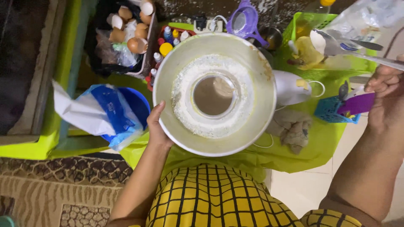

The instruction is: Greasing the inside of a cake tin with butter and then coating it with flour.

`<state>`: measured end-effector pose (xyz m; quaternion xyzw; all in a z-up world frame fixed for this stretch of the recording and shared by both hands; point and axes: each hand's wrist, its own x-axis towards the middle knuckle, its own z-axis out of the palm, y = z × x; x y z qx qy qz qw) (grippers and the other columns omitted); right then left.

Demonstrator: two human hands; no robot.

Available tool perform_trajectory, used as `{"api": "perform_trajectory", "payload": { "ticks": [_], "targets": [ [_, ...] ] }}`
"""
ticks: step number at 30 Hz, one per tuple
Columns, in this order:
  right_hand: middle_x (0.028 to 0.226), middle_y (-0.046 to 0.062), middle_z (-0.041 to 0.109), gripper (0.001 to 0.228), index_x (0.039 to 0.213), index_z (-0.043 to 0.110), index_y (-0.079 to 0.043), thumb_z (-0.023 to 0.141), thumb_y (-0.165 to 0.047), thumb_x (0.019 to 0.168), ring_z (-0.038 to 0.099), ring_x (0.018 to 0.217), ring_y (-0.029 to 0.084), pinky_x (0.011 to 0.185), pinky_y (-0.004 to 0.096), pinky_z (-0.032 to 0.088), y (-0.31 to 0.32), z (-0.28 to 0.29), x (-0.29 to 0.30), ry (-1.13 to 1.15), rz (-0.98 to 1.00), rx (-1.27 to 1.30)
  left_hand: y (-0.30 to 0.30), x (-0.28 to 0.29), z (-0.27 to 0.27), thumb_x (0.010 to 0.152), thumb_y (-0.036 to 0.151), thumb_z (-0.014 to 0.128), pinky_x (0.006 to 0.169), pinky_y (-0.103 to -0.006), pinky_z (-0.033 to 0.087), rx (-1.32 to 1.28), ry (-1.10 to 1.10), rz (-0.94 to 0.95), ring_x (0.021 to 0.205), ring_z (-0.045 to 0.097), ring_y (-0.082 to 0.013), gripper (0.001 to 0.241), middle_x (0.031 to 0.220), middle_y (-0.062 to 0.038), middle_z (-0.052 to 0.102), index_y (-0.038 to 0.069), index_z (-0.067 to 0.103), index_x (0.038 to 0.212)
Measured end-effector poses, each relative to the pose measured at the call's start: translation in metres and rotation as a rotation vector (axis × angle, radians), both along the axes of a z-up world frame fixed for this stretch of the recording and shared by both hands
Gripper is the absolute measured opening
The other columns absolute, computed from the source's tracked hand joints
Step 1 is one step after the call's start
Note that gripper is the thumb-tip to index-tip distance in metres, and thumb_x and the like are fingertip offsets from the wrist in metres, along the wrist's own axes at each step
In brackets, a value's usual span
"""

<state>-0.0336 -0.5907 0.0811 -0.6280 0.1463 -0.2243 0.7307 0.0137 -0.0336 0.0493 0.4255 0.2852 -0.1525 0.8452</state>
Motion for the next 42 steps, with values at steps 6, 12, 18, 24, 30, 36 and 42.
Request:
{"api": "perform_trajectory", "payload": {
  "ticks": [6, 12, 18, 24, 30, 36, 42],
  "targets": [
    [0.105, -0.004, 0.071, 0.031, 0.136, 0.060, -0.024, 0.055, -0.047, 0.115, 0.069, 0.082, 0.002, 0.072, 0.012, 0.060, 0.029, 0.040, -0.006, 0.036, -0.065, -0.075, -0.012, 0.003, 0.005, 0.082, 0.037, 0.055, 0.095, -0.0478, 0.046, -0.061, 0.019, 0.019, 0.112, 0.058, -0.0377, 0.063, 0.133, -0.027, 0.060, 0.001, 0.056, 0.134],
    [0.103, -0.003, 0.065, 0.029, 0.136, 0.054, -0.019, 0.043, -0.043, 0.123, 0.066, 0.081, 0.003, 0.073, 0.011, 0.059, 0.079, 0.065, -0.023, 0.011, 0.017, -0.226, -0.019, 0.004, 0.009, 0.078, 0.039, 0.056, 0.101, -0.0548, 0.041, -0.050, 0.024, -0.015, 0.122, 0.053, -0.0434, 0.072, 0.143, -0.030, 0.053, 0.003, 0.052, 0.139],
    [0.100, 0.007, 0.064, 0.021, 0.128, 0.056, -0.011, 0.041, -0.025, 0.125, 0.062, 0.069, 0.009, 0.069, 0.016, 0.059, 0.125, 0.091, -0.029, -0.021, -0.001, -0.235, -0.023, 0.001, 0.008, 0.078, 0.039, 0.055, 0.102, -0.0543, 0.041, -0.049, 0.023, -0.034, 0.123, 0.052, -0.0433, 0.074, 0.143, -0.030, 0.052, 0.001, 0.050, 0.142],
    [0.098, 0.008, 0.063, 0.021, 0.126, 0.057, -0.008, 0.043, -0.024, 0.126, 0.059, 0.067, 0.008, 0.067, 0.017, 0.057, 0.120, 0.089, -0.026, -0.067, -0.003, -0.263, -0.023, -0.002, 0.002, 0.073, 0.042, 0.057, 0.103, -0.0648, 0.034, -0.012, 0.023, -0.057, 0.130, 0.043, -0.0519, 0.082, 0.150, -0.034, 0.041, 0.003, 0.046, 0.143],
    [0.092, 0.004, 0.067, 0.023, 0.120, 0.063, -0.013, 0.055, -0.031, 0.110, 0.058, 0.067, 0.007, 0.063, 0.017, 0.054, 0.037, 0.066, 0.010, -0.053, -0.255, -0.004, -0.016, -0.005, 0.009, 0.077, 0.039, 0.051, 0.104, -0.0583, 0.040, 0.054, 0.010, -0.020, 0.125, 0.051, -0.0477, 0.079, 0.145, -0.033, 0.049, 0.000, 0.045, 0.145],
    [0.079, 0.004, 0.069, 0.021, 0.108, 0.069, -0.005, 0.048, -0.009, 0.109, 0.074, 0.064, 0.014, 0.052, 0.025, 0.063, 0.001, 0.036, 0.080, -0.098, -0.510, -0.288, -0.003, -0.004, 0.003, 0.080, 0.038, 0.051, 0.102, -0.0486, 0.042, 0.038, 0.012, 0.064, 0.120, 0.055, -0.0384, 0.075, 0.140, -0.026, 0.055, 0.001, 0.047, 0.146],
    [0.076, 0.000, 0.075, 0.016, 0.100, 0.072, -0.010, 0.057, -0.016, 0.100, 0.082, 0.061, 0.009, 0.048, 0.021, 0.069, -0.052, -0.004, 0.147, -0.006, -0.708, -0.331, -0.002, 0.005, 0.008, 0.084, 0.037, 0.050, 0.101, -0.0445, 0.043, 0.047, 0.018, 0.099, 0.117, 0.056, -0.0339, 0.068, 0.137, -0.022, 0.058, 0.002, 0.050, 0.142]
  ]
}}
